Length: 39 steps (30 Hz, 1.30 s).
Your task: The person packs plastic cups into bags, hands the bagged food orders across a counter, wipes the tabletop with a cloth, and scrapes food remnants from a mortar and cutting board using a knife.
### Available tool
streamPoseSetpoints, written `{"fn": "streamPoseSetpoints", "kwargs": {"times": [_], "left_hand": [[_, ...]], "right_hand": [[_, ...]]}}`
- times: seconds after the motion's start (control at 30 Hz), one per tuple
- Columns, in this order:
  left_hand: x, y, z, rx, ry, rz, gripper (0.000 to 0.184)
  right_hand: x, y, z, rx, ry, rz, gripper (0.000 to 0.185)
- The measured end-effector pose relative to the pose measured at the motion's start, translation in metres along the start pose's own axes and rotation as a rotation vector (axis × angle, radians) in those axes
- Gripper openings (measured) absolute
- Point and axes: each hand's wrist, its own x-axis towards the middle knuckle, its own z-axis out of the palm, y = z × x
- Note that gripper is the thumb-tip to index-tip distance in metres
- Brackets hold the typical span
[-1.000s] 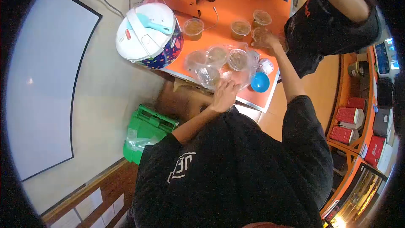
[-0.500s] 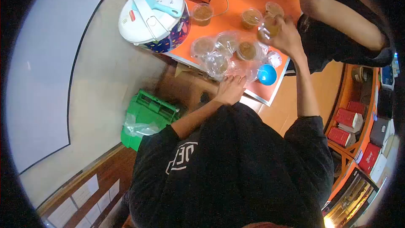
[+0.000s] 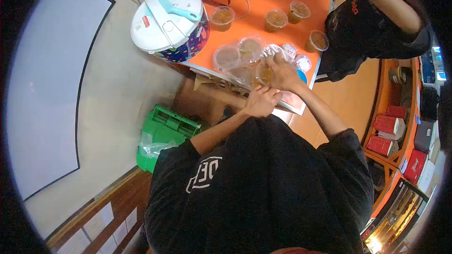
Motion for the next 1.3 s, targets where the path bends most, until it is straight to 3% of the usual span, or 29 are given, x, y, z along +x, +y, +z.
{"fn": "streamPoseSetpoints", "kwargs": {"times": [0.03, 0.1, 0.17, 0.23, 0.3, 0.33, 0.4, 0.53, 0.6, 0.63, 0.7, 0.73, 0.8, 0.83, 0.97, 1.03, 1.2, 1.3], "left_hand": [[0.002, -0.001, -0.006, -0.001, 0.000, 0.002, 0.014], [0.007, -0.015, -0.019, -0.410, -0.295, -0.302, 0.016], [-0.014, -0.061, 0.008, -0.477, -0.228, -0.400, 0.024], [-0.018, -0.071, 0.013, -0.546, -0.167, -0.502, 0.032], [-0.013, -0.066, 0.018, 0.073, 0.055, -0.601, 0.046], [-0.004, -0.060, 0.012, 0.073, 0.054, -0.600, 0.046], [0.014, -0.051, 0.005, 0.082, -0.306, -0.775, 0.057], [0.008, -0.061, 0.036, 0.117, -0.217, -0.729, 0.047], [-0.006, -0.083, 0.052, 0.161, 0.157, -0.381, 0.046], [-0.004, -0.083, 0.033, 0.160, 0.153, -0.376, 0.046], [-0.003, -0.084, -0.003, -0.282, -0.041, -0.613, 0.046], [-0.007, -0.088, -0.003, -0.279, -0.044, -0.612, 0.046], [-0.016, -0.095, 0.003, -0.184, 0.056, -0.645, 0.046], [-0.016, -0.089, 0.002, 0.007, 0.142, -0.605, 0.044], [-0.015, -0.073, -0.018, 0.198, -0.007, -0.730, 0.040], [-0.025, -0.089, -0.009, 0.405, 0.109, -0.527, 0.038], [-0.029, -0.095, -0.009, 0.486, 0.078, -0.467, 0.037], [-0.024, -0.079, -0.026, 0.480, 0.131, -0.444, 0.038]], "right_hand": [[0.003, 0.004, 0.011, -0.013, 0.005, -0.006, 0.061], [0.005, 0.012, 0.027, -0.029, 0.014, -0.011, 0.061], [0.005, 0.018, 0.035, -0.053, 0.149, -0.044, 0.065], [-0.002, 0.013, 0.024, -0.034, 0.143, -0.023, 0.068], [-0.009, 0.009, 0.022, -0.013, 0.139, 0.002, 0.070], [-0.011, 0.009, 0.025, -0.027, 0.153, 0.037, 0.066], [-0.012, 0.010, 0.027, -0.043, 0.166, 0.069, 0.062], [-0.018, 0.012, 0.025, -0.113, 0.084, 0.151, 0.063], [-0.020, 0.012, 0.018, -0.115, 0.073, 0.177, 0.063], [-0.021, 0.010, 0.013, -0.121, 0.057, 0.196, 0.064], [-0.023, 0.006, 0.007, -0.122, 0.040, 0.216, 0.064], [-0.022, 0.005, 0.005, -0.113, 0.026, 0.209, 0.064], [-0.021, 0.005, 0.011, -0.102, 0.013, 0.201, 0.065], [-0.018, 0.007, 0.024, -0.110, 0.093, 0.137, 0.065], [-0.011, 0.001, 0.045, -0.176, 0.175, 0.093, 0.067], [-0.012, 0.004, 0.059, -0.240, 0.200, 0.076, 0.068], [-0.010, -0.001, 0.065, -0.261, 0.203, 0.111, 0.070], [-0.015, 0.000, 0.069, -0.247, 0.296, 0.010, 0.064]]}}
